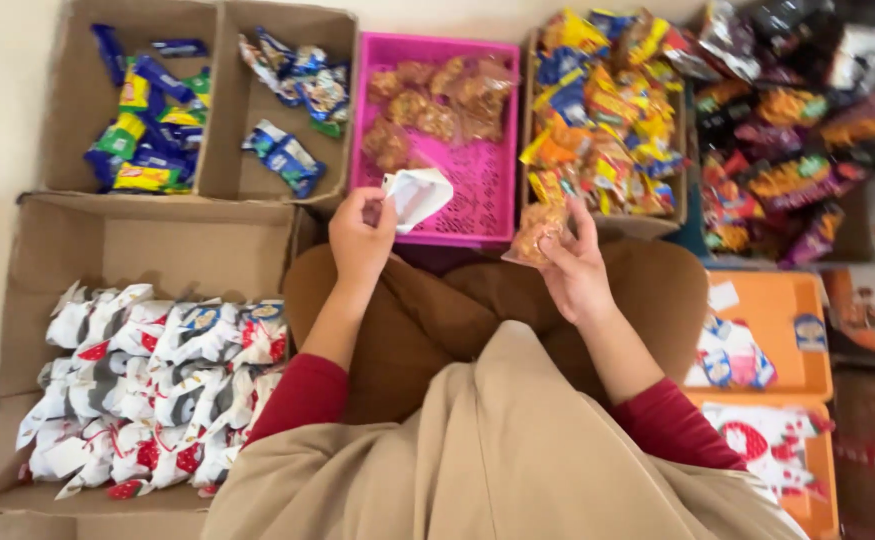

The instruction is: Filling small white gift bags with various snack items like chips and cookies from surrounding boxes.

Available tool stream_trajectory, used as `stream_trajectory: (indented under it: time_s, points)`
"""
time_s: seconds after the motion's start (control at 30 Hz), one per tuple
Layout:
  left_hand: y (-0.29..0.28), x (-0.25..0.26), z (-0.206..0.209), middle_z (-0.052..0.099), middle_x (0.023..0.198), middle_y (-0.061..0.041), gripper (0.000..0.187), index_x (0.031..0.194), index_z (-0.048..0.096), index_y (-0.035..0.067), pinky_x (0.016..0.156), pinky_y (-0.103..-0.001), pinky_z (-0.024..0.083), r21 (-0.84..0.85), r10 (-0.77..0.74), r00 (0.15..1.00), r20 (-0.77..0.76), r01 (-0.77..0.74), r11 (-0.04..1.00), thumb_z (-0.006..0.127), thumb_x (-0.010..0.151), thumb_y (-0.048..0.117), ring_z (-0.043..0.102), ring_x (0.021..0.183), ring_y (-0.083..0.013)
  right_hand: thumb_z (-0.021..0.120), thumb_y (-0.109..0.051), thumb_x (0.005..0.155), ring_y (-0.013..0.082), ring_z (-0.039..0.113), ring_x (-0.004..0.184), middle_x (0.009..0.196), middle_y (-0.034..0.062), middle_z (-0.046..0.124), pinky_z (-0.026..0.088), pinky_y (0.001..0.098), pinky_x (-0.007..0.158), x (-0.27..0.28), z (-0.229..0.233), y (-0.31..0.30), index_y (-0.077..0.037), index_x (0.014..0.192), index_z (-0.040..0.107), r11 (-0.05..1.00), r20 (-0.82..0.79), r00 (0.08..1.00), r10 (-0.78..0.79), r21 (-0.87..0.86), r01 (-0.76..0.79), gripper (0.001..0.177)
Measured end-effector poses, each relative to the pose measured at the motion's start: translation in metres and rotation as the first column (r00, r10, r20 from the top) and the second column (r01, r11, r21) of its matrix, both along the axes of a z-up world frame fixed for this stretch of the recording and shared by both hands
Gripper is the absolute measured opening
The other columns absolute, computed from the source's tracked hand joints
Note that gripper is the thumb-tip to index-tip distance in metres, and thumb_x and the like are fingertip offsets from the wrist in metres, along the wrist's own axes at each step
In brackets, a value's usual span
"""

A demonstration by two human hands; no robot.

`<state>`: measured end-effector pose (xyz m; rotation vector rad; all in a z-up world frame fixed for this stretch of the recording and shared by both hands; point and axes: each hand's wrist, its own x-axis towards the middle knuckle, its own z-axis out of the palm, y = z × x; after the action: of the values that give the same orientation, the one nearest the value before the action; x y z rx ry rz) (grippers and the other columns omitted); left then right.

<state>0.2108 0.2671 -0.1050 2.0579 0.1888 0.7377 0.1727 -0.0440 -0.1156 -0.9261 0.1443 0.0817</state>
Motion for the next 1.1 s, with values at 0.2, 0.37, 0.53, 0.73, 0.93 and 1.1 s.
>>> stream_trajectory:
  time_s: [0.2,0.37,0.53,0.73,0.93,1.1]
  points:
    - [-0.088,-0.051,0.049,0.071,0.073,-0.007,0.009,0.097,0.074,0.012,0.05,-0.026,0.056,-0.421,-0.333,0.934,-0.129,0.252,0.871,0.077,0.089,0.015,0.065,0.06,-0.0141,0.065,0.006,0.094,0.031,0.071,0.102,0.107,0.0119,0.065,0.064,0.0571,0.089,-0.041,0.023,-0.064,-0.004,0.126,0.059,0.993,0.099,0.99,-0.101,0.073,0.094,0.034]
    - [-0.165,-0.097,0.092,0.07,0.069,-0.001,0.01,0.093,0.075,0.017,0.05,-0.024,0.055,-0.431,-0.557,0.813,-0.168,0.447,0.783,0.08,0.085,0.019,0.065,0.058,-0.0094,0.068,0.007,0.095,0.0335,0.066,0.121,0.131,0.0131,0.061,0.059,0.0629,0.105,-0.091,0.112,-0.103,-0.01,0.137,0.051,0.955,0.374,0.893,-0.249,-0.06,0.291,0.049]
    - [-0.232,-0.161,0.109,0.067,0.065,-0.001,0.008,0.089,0.073,0.016,0.048,-0.022,0.052,-0.536,-0.754,0.64,-0.145,0.59,0.604,0.079,0.085,0.018,0.063,0.054,-0.0087,0.079,0.009,0.091,0.0312,0.061,0.125,0.128,0.0189,0.059,0.051,0.0566,0.11,-0.169,0.152,-0.156,-0.001,0.142,0.046,0.628,0.644,0.764,-0.049,-0.575,0.525,0.061]
    - [-0.267,-0.206,0.094,0.068,0.072,-0.011,0.011,0.092,0.067,0.008,0.052,-0.026,0.063,-0.717,-0.866,0.469,-0.171,0.544,0.436,0.072,0.092,0.018,0.069,0.059,-0.0163,0.082,0.0,0.084,0.0391,0.067,0.12,0.119,0.0176,0.071,0.039,0.0563,0.12,-0.225,0.14,-0.171,0.0,0.126,0.068,0.299,0.577,0.771,0.27,-0.812,0.502,0.044]
    - [-0.277,-0.205,0.093,0.066,0.074,-0.01,0.012,0.093,0.067,0.005,0.054,-0.028,0.066,-0.717,-0.835,0.491,-0.246,0.487,0.498,0.073,0.093,0.015,0.07,0.06,-0.0153,0.072,-0.001,0.089,0.0355,0.069,0.113,0.122,0.012,0.073,0.032,0.0569,0.122,-0.234,0.118,-0.192,-0.01,0.129,0.064,0.097,0.443,0.798,0.41,-0.891,0.444,0.042]
    - [-0.282,-0.206,0.095,0.067,0.077,-0.009,0.011,0.097,0.068,0.006,0.058,-0.028,0.066,-0.714,-0.848,0.463,-0.257,0.501,0.49,0.072,0.094,0.015,0.069,0.063,-0.0149,0.071,-0.007,0.093,0.0303,0.072,0.111,0.122,0.0066,0.074,0.039,0.0545,0.119,-0.231,0.114,-0.186,-0.01,0.123,0.064,0.108,0.57,0.735,0.365,-0.811,0.575,0.032]
